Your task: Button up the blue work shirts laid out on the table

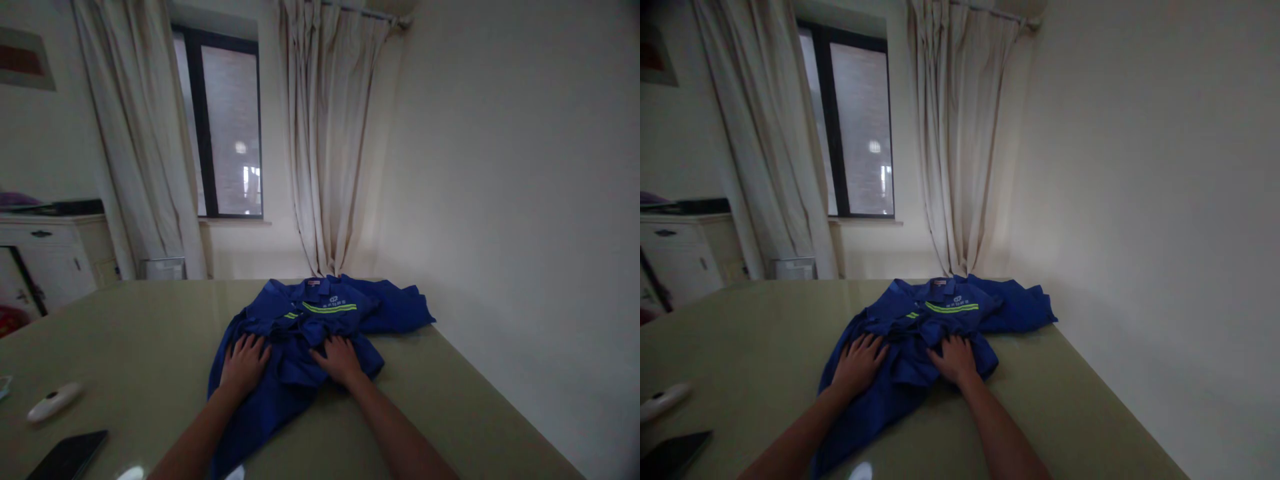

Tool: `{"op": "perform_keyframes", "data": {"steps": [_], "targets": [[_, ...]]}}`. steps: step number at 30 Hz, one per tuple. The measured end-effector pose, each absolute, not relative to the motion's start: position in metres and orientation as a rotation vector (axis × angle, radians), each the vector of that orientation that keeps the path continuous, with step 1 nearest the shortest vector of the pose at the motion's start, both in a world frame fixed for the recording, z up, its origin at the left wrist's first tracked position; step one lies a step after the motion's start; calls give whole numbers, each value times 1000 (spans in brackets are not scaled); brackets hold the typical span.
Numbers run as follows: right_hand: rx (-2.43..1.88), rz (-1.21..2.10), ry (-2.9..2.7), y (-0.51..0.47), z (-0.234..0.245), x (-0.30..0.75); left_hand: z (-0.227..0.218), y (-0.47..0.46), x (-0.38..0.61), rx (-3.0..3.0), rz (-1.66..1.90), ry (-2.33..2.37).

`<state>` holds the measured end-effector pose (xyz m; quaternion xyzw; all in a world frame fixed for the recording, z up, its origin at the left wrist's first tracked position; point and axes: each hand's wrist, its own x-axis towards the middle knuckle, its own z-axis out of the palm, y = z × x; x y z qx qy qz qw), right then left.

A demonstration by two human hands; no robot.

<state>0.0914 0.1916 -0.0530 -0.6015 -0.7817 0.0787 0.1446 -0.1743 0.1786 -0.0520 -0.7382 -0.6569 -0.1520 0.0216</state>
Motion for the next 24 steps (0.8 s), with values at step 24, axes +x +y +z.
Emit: {"op": "perform_keyframes", "data": {"steps": [24], "targets": [[-1378,168,-2251,77,-42,113,-34,98,-112,-2528,-680,-2504]]}}
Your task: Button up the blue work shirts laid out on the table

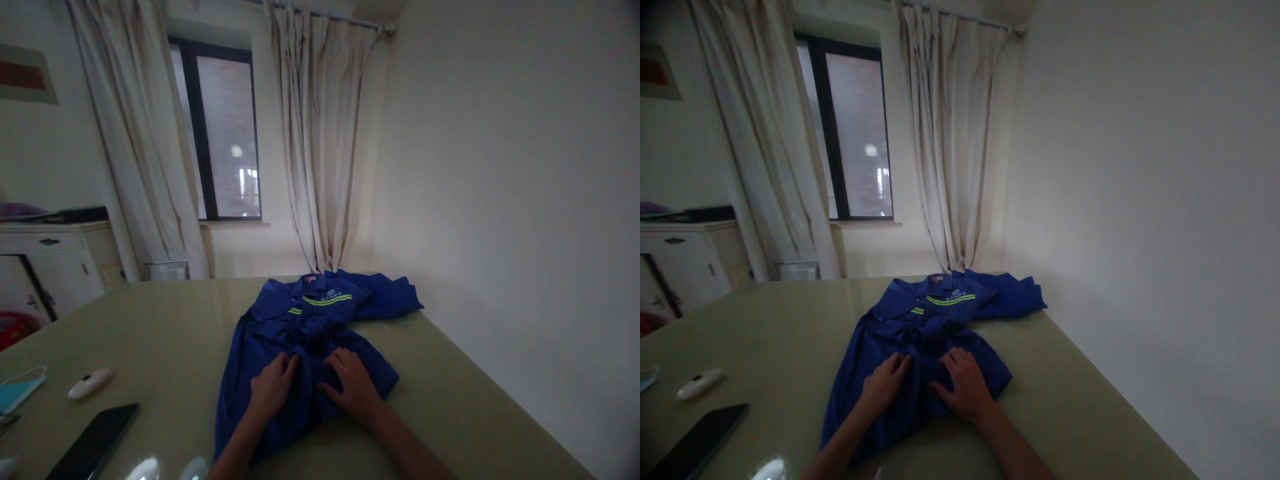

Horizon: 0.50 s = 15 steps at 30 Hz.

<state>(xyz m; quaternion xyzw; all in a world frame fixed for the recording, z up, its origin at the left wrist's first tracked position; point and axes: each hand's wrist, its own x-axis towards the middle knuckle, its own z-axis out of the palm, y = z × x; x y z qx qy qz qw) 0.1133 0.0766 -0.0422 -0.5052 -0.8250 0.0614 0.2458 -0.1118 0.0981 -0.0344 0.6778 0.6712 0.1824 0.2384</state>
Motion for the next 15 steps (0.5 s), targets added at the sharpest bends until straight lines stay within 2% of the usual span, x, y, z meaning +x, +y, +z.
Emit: {"op": "perform_keyframes", "data": {"steps": [5,11,15], "targets": [[-1484,172,-2363,89,-48,105,-43,100,-88,2034,690,1901],[-1734,169,-2153,110,-49,73,-54,123,-105,2289,598,1890],[-1632,262,-2088,111,-52,67,-58,133,-118,2269,623,1893]]}}
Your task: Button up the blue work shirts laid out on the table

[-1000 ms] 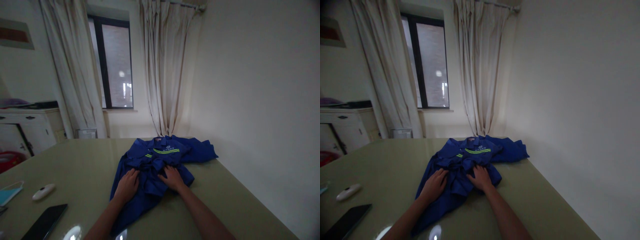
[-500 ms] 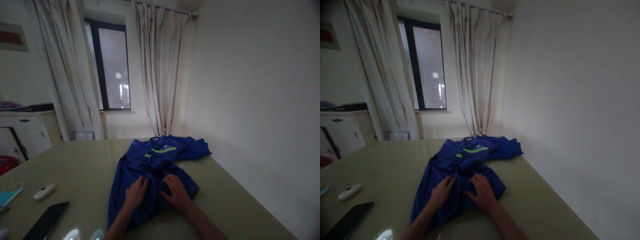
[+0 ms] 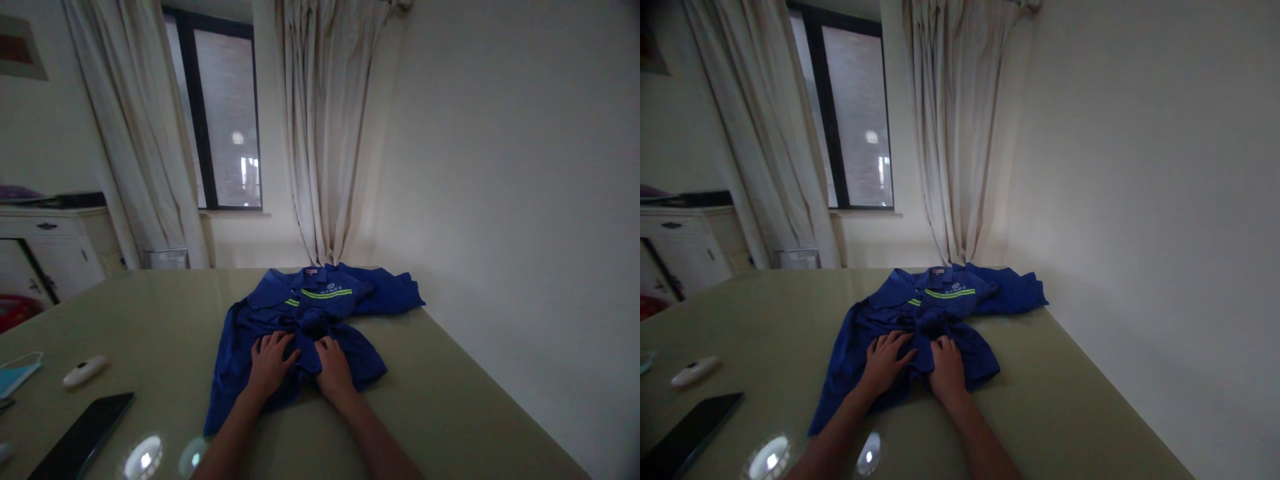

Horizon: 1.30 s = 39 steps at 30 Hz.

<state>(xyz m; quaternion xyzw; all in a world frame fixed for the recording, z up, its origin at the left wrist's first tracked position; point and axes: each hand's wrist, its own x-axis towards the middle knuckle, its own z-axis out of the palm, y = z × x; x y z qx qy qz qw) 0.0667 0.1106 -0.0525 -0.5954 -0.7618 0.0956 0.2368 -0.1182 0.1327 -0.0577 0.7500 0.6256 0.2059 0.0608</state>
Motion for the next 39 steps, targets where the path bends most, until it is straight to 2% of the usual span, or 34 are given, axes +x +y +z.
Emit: {"op": "perform_keyframes", "data": {"steps": [3,8,10,13,15,18,21,26,33,39], "targets": [[-1533,365,-2045,109,-53,79,-61,134,-127,2244,655,1879],[-1627,362,-1935,108,-42,100,-56,126,-137,2254,775,1865],[-1659,484,-1949,106,-37,103,-48,117,-134,2284,834,1769],[-1649,706,-2036,100,-33,104,-38,102,-123,2388,755,1456],[-1576,730,-2096,95,-32,104,-35,95,-116,2443,642,1299],[-1466,755,-2120,93,-32,106,-35,93,-112,2443,560,1235],[-1418,803,-2085,94,-34,107,-40,99,-118,2346,622,1229],[-1481,649,-2020,94,-43,96,-54,114,-128,2087,856,1425],[-1431,348,-2210,89,-48,74,-65,115,-127,2021,879,1639],[-1471,477,-1873,95,-53,77,-65,104,-128,2225,1004,1520]]}}
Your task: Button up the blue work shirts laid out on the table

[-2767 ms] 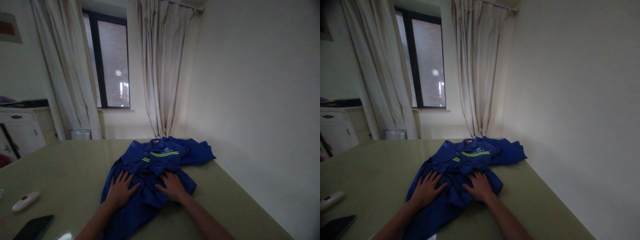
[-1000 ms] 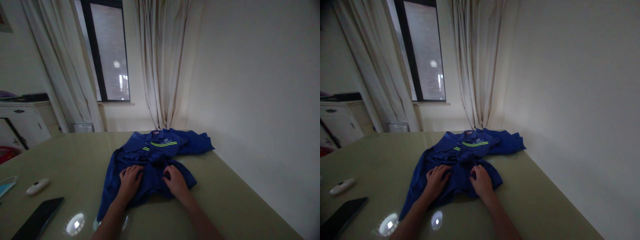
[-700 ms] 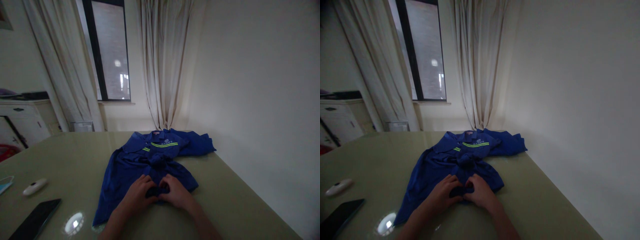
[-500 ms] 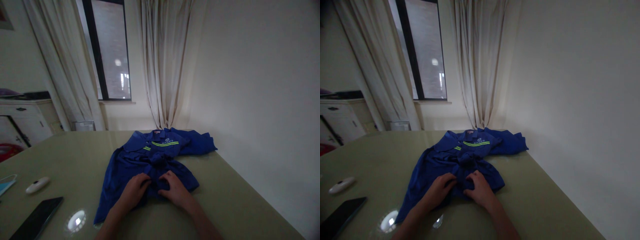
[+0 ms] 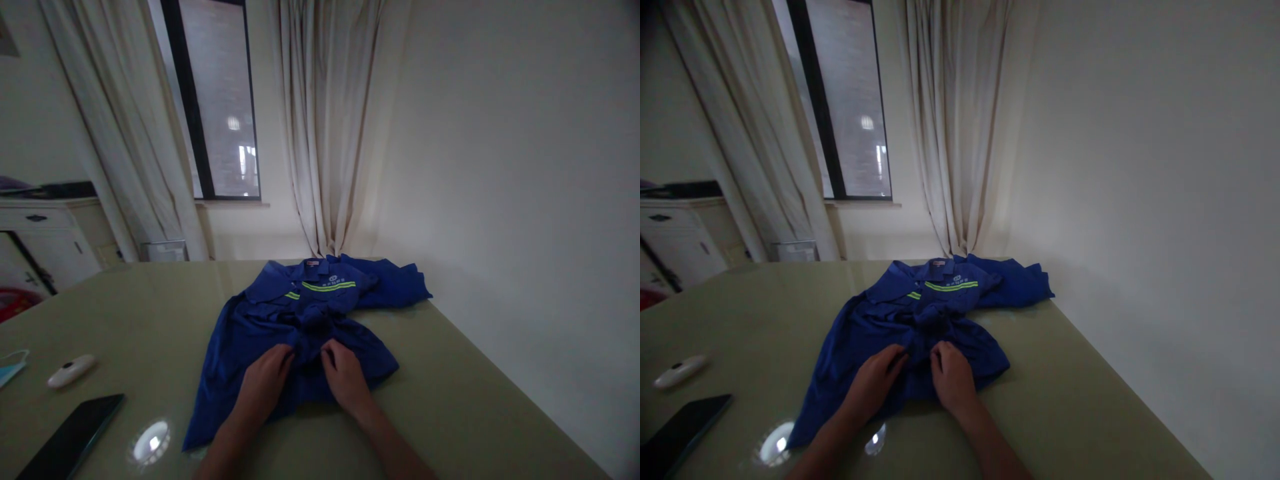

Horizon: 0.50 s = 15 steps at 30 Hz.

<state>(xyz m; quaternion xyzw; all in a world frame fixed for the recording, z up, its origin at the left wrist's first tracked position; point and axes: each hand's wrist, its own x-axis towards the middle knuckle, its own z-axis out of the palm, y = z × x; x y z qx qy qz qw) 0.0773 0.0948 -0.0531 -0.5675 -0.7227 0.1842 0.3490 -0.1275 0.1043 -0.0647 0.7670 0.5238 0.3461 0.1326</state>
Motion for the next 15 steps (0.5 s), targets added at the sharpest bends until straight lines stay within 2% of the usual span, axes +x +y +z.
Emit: {"op": "perform_keyframes", "data": {"steps": [5,10,15], "targets": [[-1415,684,-1464,108,-48,94,-56,103,-134,2451,1245,1632],[-1231,851,-1228,116,-40,102,-50,98,-125,2767,1154,1374],[-1123,1103,-1196,113,-35,97,-48,91,-110,2811,1158,1224]]}}
